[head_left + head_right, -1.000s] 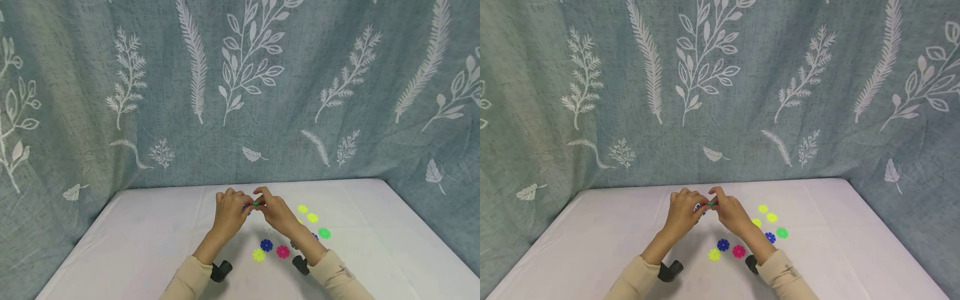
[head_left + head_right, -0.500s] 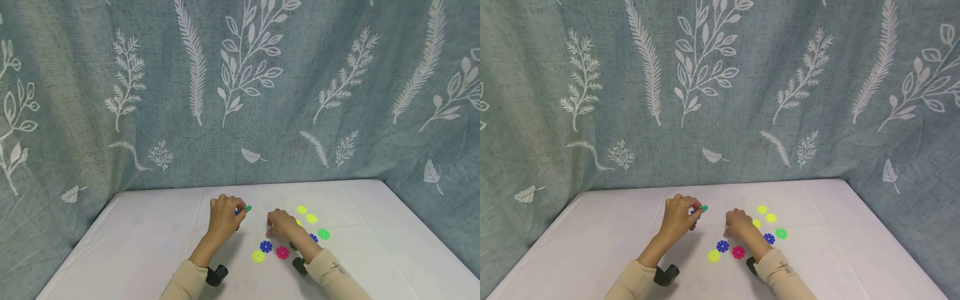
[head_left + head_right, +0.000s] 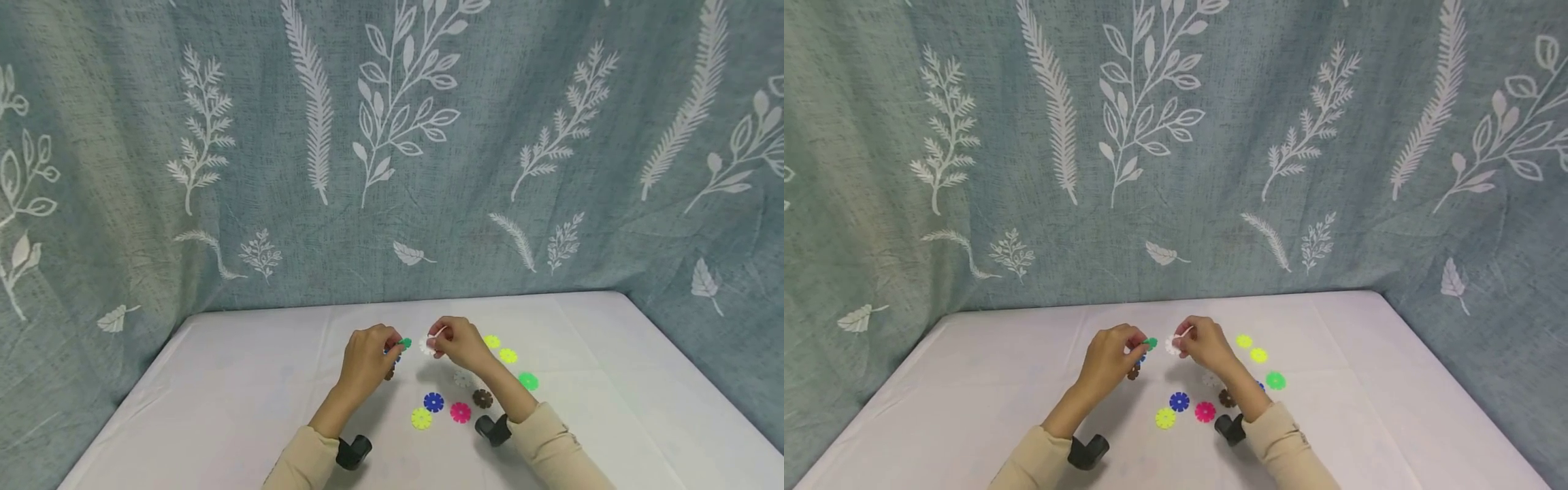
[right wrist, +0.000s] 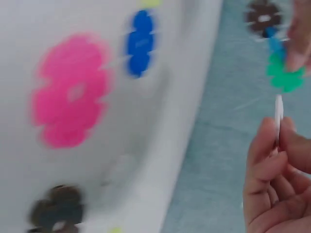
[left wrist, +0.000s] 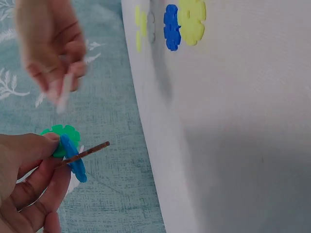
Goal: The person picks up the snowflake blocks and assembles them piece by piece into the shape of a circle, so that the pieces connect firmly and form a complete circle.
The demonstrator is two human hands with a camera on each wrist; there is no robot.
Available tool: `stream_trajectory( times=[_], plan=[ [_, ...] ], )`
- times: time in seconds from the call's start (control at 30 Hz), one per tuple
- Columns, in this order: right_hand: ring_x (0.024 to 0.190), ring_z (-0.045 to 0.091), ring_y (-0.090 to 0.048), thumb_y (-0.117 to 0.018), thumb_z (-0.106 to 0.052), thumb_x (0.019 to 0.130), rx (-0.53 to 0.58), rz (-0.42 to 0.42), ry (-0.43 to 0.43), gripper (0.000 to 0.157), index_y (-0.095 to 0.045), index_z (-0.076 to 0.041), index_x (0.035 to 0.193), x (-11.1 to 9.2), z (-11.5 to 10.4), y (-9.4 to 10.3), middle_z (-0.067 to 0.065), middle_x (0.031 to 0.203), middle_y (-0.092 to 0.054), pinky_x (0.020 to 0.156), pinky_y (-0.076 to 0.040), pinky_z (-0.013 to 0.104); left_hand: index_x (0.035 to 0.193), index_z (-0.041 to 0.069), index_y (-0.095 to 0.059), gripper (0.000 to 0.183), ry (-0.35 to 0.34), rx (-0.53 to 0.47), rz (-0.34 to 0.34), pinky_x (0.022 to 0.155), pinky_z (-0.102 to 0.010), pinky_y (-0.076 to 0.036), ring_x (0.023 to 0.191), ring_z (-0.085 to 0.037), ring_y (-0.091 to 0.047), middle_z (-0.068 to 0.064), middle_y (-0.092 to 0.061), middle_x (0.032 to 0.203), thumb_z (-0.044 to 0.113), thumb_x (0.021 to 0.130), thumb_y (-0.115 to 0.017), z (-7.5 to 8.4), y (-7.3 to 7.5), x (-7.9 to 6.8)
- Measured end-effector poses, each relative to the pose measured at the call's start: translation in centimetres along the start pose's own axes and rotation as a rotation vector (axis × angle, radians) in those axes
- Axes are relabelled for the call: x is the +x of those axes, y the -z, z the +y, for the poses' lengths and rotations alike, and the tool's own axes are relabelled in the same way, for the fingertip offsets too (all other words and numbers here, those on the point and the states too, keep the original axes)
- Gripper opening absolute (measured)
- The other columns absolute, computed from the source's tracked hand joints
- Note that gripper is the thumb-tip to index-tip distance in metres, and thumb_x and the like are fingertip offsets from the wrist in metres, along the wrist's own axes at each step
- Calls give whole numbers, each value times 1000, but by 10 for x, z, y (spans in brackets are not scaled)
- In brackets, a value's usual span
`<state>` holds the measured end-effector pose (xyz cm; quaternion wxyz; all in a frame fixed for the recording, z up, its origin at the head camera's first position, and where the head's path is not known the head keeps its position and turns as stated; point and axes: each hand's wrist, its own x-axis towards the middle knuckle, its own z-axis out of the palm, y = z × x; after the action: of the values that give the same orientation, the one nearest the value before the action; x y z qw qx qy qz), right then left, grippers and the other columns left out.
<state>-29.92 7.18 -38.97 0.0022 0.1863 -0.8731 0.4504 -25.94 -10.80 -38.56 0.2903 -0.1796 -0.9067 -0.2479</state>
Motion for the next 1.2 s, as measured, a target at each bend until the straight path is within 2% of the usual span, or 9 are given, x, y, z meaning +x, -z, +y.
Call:
stream_trajectory(
  times=[0.1, 0.23, 0.33, 0.43, 0.57, 0.7, 0.87, 1.07, 1.2],
  plan=[
    [60, 24, -64, -62, -6, 85, 37, 38, -2, 9, -61, 1, 89, 4, -10, 3, 7, 64, -64, 52, -42, 24, 67, 12, -67, 11, -13, 8, 3, 58, -22, -38, 53, -6, -52, 5, -59, 58, 16, 73, -76, 1, 0, 1],
    [62, 26, -64, -64, -8, 84, 16, 66, -37, 9, -62, 0, 87, 4, -20, 2, 5, 60, -62, 51, -41, 24, 67, 14, -67, 11, -12, 27, 3, 63, -27, -34, 55, -7, -52, 6, -60, 58, 18, 73, -76, 4, 1, 1],
    [62, 28, -64, -65, -9, 84, 1, 66, -56, 8, -64, -1, 85, 4, -23, 1, 4, 59, -61, 50, -40, 23, 68, 14, -68, 10, 0, 29, -3, 64, -26, -31, 55, -7, -52, 6, -61, 59, 18, 73, -76, 6, 2, 1],
    [60, 27, -62, -64, -7, 83, -9, 60, -41, 6, -64, -1, 83, 4, -24, 1, 4, 58, -60, 49, -39, 23, 69, 14, -68, 9, -6, 33, -3, 63, -24, -29, 55, -6, -52, 6, -61, 60, 17, 73, -76, 7, 2, 1],
    [52, 17, -55, -63, -3, 82, -30, 55, -10, 4, -65, 0, 79, 5, -26, 2, 4, 57, -59, 48, -39, 22, 69, 13, -68, 10, -77, 59, 35, 61, -22, -29, 54, -7, -51, 5, -61, 60, 16, 72, -77, 7, -2, 1],
    [49, 10, -51, -63, -1, 81, -35, 67, -40, 6, -65, 0, 76, 4, -31, 1, 5, 58, -59, 47, -39, 22, 69, 11, -69, 9, -158, 106, 86, 61, -24, -33, 56, -9, -55, 3, -63, 62, 13, 70, -78, 9, -6, 0],
    [49, 11, -52, -63, -2, 80, -5, 91, -109, 6, -65, 3, 76, 2, -36, -4, 7, 58, -59, 46, -39, 22, 68, 10, -68, 9, -166, 110, 122, 63, -26, -34, 59, -12, -57, 2, -64, 63, 10, 69, -78, 11, -9, -3],
    [51, 11, -56, -63, -5, 82, 51, 62, -150, 9, -66, 3, 79, 1, -28, -8, 7, 60, -62, 49, -41, 21, 70, 10, -68, 9, -186, 127, 130, 64, -26, -34, 61, -12, -57, 2, -62, 64, 11, 69, -78, 9, -12, -8],
    [53, 11, -56, -61, -7, 86, 103, 4, -84, 11, -66, 3, 84, 1, -20, -4, 7, 61, -61, 49, -39, 21, 71, 12, -69, 9, -172, 115, 114, 63, -25, -34, 62, -11, -56, 4, -60, 65, 15, 69, -77, 9, -10, -10]
  ],
)
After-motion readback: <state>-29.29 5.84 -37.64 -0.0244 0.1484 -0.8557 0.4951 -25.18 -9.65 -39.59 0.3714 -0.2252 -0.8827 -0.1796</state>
